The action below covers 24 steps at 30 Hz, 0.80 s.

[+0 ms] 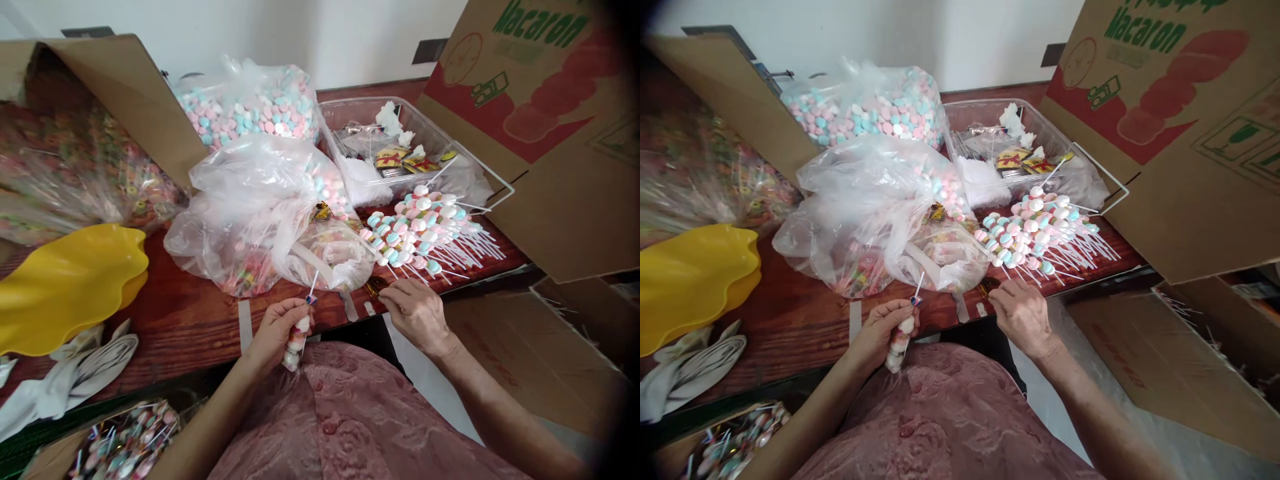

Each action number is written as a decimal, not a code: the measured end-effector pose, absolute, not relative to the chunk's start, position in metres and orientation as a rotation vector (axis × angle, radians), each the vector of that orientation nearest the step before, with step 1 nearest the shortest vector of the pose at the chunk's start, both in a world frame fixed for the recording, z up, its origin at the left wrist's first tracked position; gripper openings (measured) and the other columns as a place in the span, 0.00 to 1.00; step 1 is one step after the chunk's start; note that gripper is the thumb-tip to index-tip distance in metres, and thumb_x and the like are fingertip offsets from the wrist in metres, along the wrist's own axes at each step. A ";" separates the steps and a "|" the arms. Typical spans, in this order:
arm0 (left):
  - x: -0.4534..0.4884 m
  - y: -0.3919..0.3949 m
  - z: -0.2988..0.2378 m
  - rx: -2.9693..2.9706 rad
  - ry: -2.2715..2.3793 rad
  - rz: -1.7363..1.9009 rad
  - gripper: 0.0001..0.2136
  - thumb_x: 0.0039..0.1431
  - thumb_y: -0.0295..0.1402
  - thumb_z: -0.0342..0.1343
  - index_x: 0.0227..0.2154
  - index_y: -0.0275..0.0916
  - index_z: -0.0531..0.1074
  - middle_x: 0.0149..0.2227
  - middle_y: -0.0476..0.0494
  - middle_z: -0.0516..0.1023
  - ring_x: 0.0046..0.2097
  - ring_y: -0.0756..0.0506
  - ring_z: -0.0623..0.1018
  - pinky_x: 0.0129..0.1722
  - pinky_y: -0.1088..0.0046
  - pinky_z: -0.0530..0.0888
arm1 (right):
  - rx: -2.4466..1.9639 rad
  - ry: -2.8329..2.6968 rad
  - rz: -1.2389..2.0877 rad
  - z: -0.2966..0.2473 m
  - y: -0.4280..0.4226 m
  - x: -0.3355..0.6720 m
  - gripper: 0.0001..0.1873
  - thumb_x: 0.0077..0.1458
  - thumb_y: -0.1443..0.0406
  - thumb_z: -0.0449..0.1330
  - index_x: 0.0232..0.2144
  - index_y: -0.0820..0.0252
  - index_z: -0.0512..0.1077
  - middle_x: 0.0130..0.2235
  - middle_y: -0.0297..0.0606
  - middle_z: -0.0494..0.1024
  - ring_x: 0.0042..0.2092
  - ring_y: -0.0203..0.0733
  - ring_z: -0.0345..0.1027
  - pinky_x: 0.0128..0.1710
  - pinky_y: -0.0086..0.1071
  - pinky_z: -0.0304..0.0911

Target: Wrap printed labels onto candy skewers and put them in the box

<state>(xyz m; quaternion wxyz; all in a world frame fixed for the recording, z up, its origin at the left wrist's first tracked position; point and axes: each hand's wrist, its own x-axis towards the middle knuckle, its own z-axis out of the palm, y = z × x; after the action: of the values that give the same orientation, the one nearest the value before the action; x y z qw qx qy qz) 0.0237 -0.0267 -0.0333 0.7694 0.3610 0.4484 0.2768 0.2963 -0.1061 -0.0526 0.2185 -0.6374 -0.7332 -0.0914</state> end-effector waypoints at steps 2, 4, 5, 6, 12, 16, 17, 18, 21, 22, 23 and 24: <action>0.023 -0.028 -0.034 0.779 0.980 0.594 0.14 0.45 0.41 0.67 0.26 0.34 0.73 0.23 0.49 0.74 0.22 0.55 0.70 0.21 0.81 0.64 | -1.808 -2.032 -0.258 -0.056 -0.103 0.283 0.10 0.61 0.67 0.57 0.30 0.57 0.78 0.33 0.38 0.76 0.36 0.41 0.65 0.37 0.35 0.58; 0.022 -0.029 -0.034 0.787 0.994 0.574 0.15 0.45 0.41 0.67 0.26 0.34 0.73 0.22 0.48 0.74 0.21 0.55 0.70 0.20 0.81 0.63 | -1.864 -2.030 -0.287 -0.059 -0.098 0.275 0.10 0.60 0.66 0.58 0.29 0.58 0.77 0.33 0.40 0.75 0.37 0.43 0.63 0.37 0.36 0.56; 0.021 -0.030 -0.035 0.795 0.999 0.563 0.15 0.45 0.42 0.67 0.26 0.34 0.73 0.22 0.48 0.74 0.20 0.55 0.69 0.19 0.81 0.62 | -1.894 -2.028 -0.310 -0.061 -0.095 0.274 0.10 0.60 0.66 0.58 0.29 0.58 0.77 0.33 0.41 0.74 0.38 0.44 0.63 0.36 0.37 0.55; 0.021 -0.030 -0.036 0.805 1.003 0.553 0.16 0.45 0.42 0.67 0.26 0.34 0.73 0.21 0.48 0.73 0.20 0.55 0.68 0.18 0.82 0.61 | -1.923 -2.027 -0.333 -0.062 -0.092 0.273 0.10 0.59 0.66 0.57 0.27 0.59 0.76 0.32 0.41 0.74 0.38 0.45 0.62 0.36 0.37 0.54; 0.024 -0.032 -0.039 0.867 0.991 0.484 0.18 0.48 0.46 0.65 0.26 0.34 0.72 0.20 0.50 0.71 0.16 0.58 0.61 0.15 0.83 0.56 | -1.971 -2.047 -0.243 -0.067 -0.083 0.289 0.12 0.60 0.71 0.53 0.26 0.60 0.72 0.31 0.42 0.72 0.37 0.45 0.61 0.36 0.37 0.55; 0.028 -0.031 -0.037 0.881 0.980 0.444 0.18 0.49 0.46 0.64 0.28 0.33 0.72 0.20 0.48 0.73 0.17 0.57 0.63 0.15 0.83 0.57 | -1.790 -1.881 0.102 -0.061 -0.083 0.304 0.10 0.62 0.68 0.53 0.28 0.59 0.70 0.33 0.40 0.73 0.37 0.42 0.64 0.39 0.35 0.60; 0.029 -0.030 -0.036 0.877 0.977 0.442 0.18 0.49 0.46 0.64 0.29 0.33 0.73 0.21 0.48 0.74 0.17 0.57 0.63 0.15 0.83 0.58 | -1.742 -1.807 0.188 -0.059 -0.083 0.307 0.09 0.62 0.67 0.53 0.29 0.59 0.70 0.32 0.38 0.72 0.36 0.40 0.64 0.38 0.35 0.60; 0.030 -0.030 -0.035 0.868 0.970 0.444 0.18 0.49 0.46 0.64 0.29 0.33 0.73 0.21 0.47 0.74 0.17 0.57 0.64 0.15 0.83 0.58 | -1.700 -1.732 0.268 -0.056 -0.083 0.309 0.09 0.62 0.66 0.54 0.29 0.58 0.69 0.31 0.36 0.72 0.34 0.39 0.64 0.36 0.34 0.61; 0.035 -0.028 -0.031 0.836 0.935 0.463 0.17 0.48 0.44 0.65 0.30 0.34 0.73 0.21 0.47 0.74 0.17 0.55 0.68 0.15 0.82 0.59 | -1.598 -1.532 0.440 -0.045 -0.083 0.308 0.08 0.61 0.63 0.56 0.30 0.57 0.71 0.28 0.33 0.71 0.30 0.36 0.64 0.32 0.31 0.62; 0.037 -0.028 -0.030 0.828 0.929 0.466 0.16 0.47 0.44 0.65 0.29 0.34 0.73 0.21 0.48 0.73 0.18 0.54 0.69 0.15 0.82 0.59 | -1.558 -1.478 0.464 -0.040 -0.084 0.306 0.07 0.61 0.63 0.57 0.31 0.57 0.72 0.28 0.33 0.72 0.30 0.36 0.64 0.31 0.31 0.63; 0.040 -0.028 -0.029 0.821 0.929 0.469 0.15 0.47 0.43 0.65 0.28 0.34 0.73 0.20 0.50 0.72 0.17 0.55 0.68 0.15 0.82 0.59 | -1.509 -1.437 0.473 -0.036 -0.085 0.301 0.06 0.60 0.63 0.58 0.32 0.56 0.73 0.29 0.33 0.73 0.31 0.36 0.66 0.32 0.31 0.64; 0.043 -0.028 -0.028 0.817 0.932 0.464 0.15 0.46 0.42 0.65 0.28 0.34 0.73 0.19 0.51 0.70 0.17 0.56 0.66 0.15 0.82 0.58 | -1.454 -1.414 0.471 -0.031 -0.087 0.296 0.04 0.60 0.64 0.59 0.34 0.55 0.74 0.31 0.33 0.74 0.32 0.37 0.68 0.33 0.32 0.65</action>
<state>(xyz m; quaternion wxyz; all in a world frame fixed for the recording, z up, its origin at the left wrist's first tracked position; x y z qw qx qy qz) 0.0427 -0.0280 -0.0276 0.7890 0.3794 0.4326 0.2154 0.2956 -0.0867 -0.0313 0.5055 -0.6025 -0.5859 0.1952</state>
